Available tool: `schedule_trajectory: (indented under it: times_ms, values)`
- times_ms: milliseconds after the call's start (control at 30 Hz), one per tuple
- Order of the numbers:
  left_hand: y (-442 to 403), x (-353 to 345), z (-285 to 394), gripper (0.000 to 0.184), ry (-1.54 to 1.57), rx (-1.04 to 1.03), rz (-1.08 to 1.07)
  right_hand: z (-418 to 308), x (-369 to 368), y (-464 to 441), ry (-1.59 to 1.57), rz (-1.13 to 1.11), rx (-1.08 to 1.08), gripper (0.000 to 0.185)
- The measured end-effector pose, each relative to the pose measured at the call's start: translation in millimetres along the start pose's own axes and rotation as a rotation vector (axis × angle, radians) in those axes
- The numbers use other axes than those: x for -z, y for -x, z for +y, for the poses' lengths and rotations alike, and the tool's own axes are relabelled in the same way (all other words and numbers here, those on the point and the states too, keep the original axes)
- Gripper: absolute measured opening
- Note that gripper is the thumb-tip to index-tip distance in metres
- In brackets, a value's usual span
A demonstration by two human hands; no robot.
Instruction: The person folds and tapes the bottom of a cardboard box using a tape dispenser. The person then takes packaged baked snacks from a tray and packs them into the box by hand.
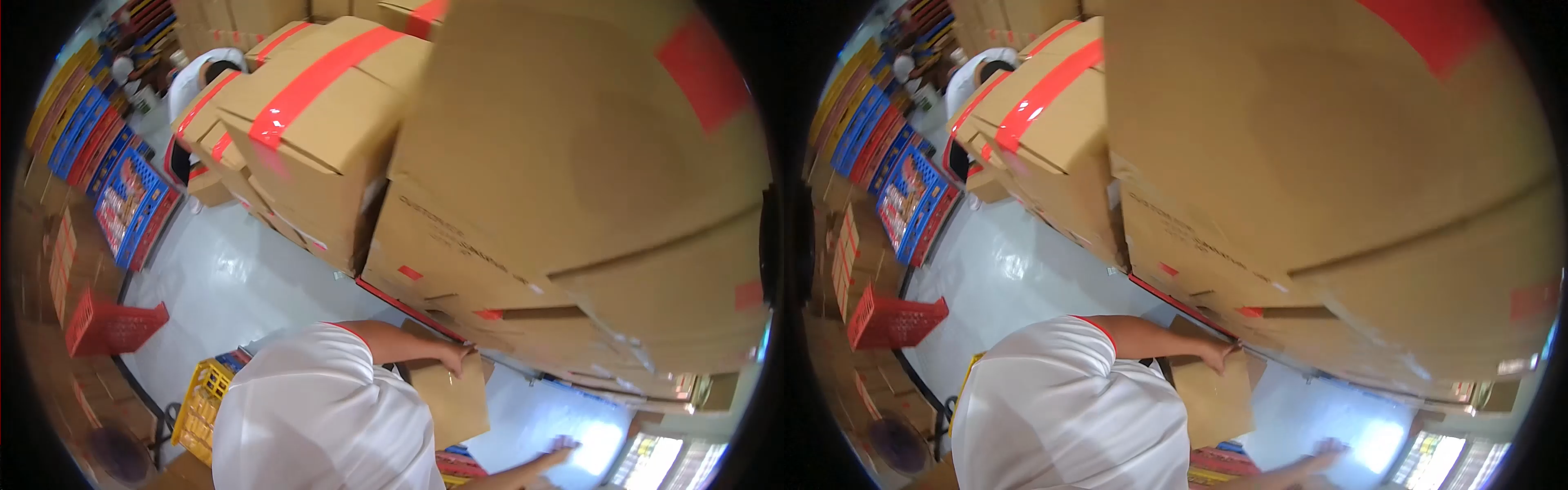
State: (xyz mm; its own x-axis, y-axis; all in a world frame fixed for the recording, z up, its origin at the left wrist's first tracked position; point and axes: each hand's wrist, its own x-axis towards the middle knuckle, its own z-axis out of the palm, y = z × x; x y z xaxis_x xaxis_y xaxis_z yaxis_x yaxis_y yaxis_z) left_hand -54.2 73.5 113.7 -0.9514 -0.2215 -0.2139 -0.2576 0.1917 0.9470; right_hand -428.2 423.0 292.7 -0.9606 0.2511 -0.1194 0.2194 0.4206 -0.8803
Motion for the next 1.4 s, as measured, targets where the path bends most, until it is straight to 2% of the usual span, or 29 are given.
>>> schedule_trajectory:
  times_ms: [67,100,133,200,233,267,333,367,400,467,500,533,567,600,667,700,900,967,1000,1033,1067,1133,1167,1200,1267,1300,1333,1367,1400]
  values:
    - [0.9,13.4,9.6,0.128,0.163,0.137,-0.154,106.9,-1.5,134.0,-0.005,-0.245,-0.394,0.089]
    - [3.7,19.4,22.4,0.129,0.22,0.195,-0.194,136.8,-8.0,176.6,-0.047,-0.357,-0.486,0.089]
    - [9.6,20.2,34.9,0.126,0.231,0.225,-0.162,160.7,-14.0,205.8,-0.284,-0.469,-0.732,0.08]
    - [0.7,2.6,57.5,0.112,0.192,0.266,-0.151,170.2,-28.1,257.6,-0.395,-0.441,-0.371,0.076]
    - [-2.6,-9.6,69.9,0.091,0.051,0.253,-0.041,152.0,-15.4,270.6,-0.464,-0.374,-0.389,0.076]
    - [-12.8,-13.9,80.5,0.07,0.376,0.242,-0.14,149.1,-3.8,267.2,-0.582,-0.343,-0.367,0.073]
    - [-13.0,-29.4,104.9,0.056,0.784,0.201,-0.149,116.0,37.9,283.7,-0.606,-0.12,-0.26,0.065]
    - [-16.7,-34.2,93.8,0.054,0.748,0.132,-0.169,136.1,51.8,282.9,-0.722,-0.028,-0.059,0.063]
    - [-17.9,-38.6,82.7,0.053,0.728,0.048,-0.178,164.1,72.4,299.4,-0.723,0.061,-0.071,0.063]
    - [13.7,-35.5,105.5,0.054,0.827,0.24,-0.094,202.9,103.3,320.7,-0.72,0.088,-0.062,0.062]
    - [21.5,-28.4,104.8,0.054,0.822,0.241,-0.134,205.1,109.7,335.5,-0.506,0.148,-0.248,0.067]
    - [30.8,-21.6,112.0,0.055,0.819,0.344,-0.18,214.0,115.8,348.2,-0.441,0.147,-0.364,0.068]
    - [36.1,-20.6,109.8,0.057,0.817,0.452,-0.221,227.0,116.1,359.8,-0.418,0.121,-0.456,0.068]
    - [35.5,-27.4,109.1,0.057,0.809,0.457,-0.245,237.8,116.0,373.5,-0.485,0.06,-0.505,0.069]
    - [26.9,-39.4,99.6,0.067,0.863,0.441,-0.403,252.1,111.7,396.4,-0.607,-0.071,-0.601,0.07]
    - [21.8,-45.1,84.4,0.071,0.458,0.296,-0.38,254.3,107.6,403.2,-0.644,-0.12,-0.633,0.071]
    - [-16.8,-37.7,21.7,0.071,0.502,0.038,-0.359,254.6,70.8,357.8,-0.79,-0.224,-0.632,0.076]
    - [-20.3,-32.5,47.7,0.071,0.504,-0.02,-0.369,252.4,59.8,339.7,-0.783,-0.264,-0.614,0.077]
    - [-3.8,-19.0,84.1,0.07,0.643,0.033,-0.295,250.0,56.3,334.5,-0.772,-0.296,-0.61,0.078]
    - [6.2,-11.1,107.2,0.07,0.781,0.091,-0.217,199.8,68.9,348.8,-0.665,-0.418,-0.559,0.091]
    - [6.6,-9.0,105.3,0.07,0.773,0.088,-0.231,193.7,63.4,353.7,-0.676,-0.407,-0.556,0.091]
    - [6.7,-2.4,82.8,0.081,-0.134,-0.02,-0.224,184.5,54.9,360.7,-0.421,-0.462,-0.505,0.095]
    - [4.7,-0.6,62.3,0.092,-0.226,-0.106,-0.219,156.8,54.2,375.5,-0.399,-0.384,-0.502,0.092]
    - [12.3,-2.4,66.1,0.092,-0.228,-0.117,-0.227,165.1,42.4,372.1,-0.405,-0.373,-0.497,0.092]
    - [40.7,-10.5,87.9,0.084,0.028,0.184,-0.126,206.6,15.1,364.5,-0.181,-0.059,-0.365,0.094]
    - [53.6,-12.4,94.0,0.084,0.023,0.182,-0.138,201.9,12.8,357.4,-0.232,0.076,-0.325,0.097]
    - [66.7,-13.2,97.3,0.08,0.159,0.304,-0.175,192.1,12.6,348.2,-0.236,0.089,-0.336,0.097]
    - [78.1,-13.6,94.6,0.076,0.294,0.431,-0.211,179.5,15.7,338.5,-0.442,0.245,-0.197,0.098]
    - [81.3,-10.6,71.8,0.076,0.291,0.444,-0.228,172.4,19.9,334.5,-0.636,0.401,-0.05,0.099]
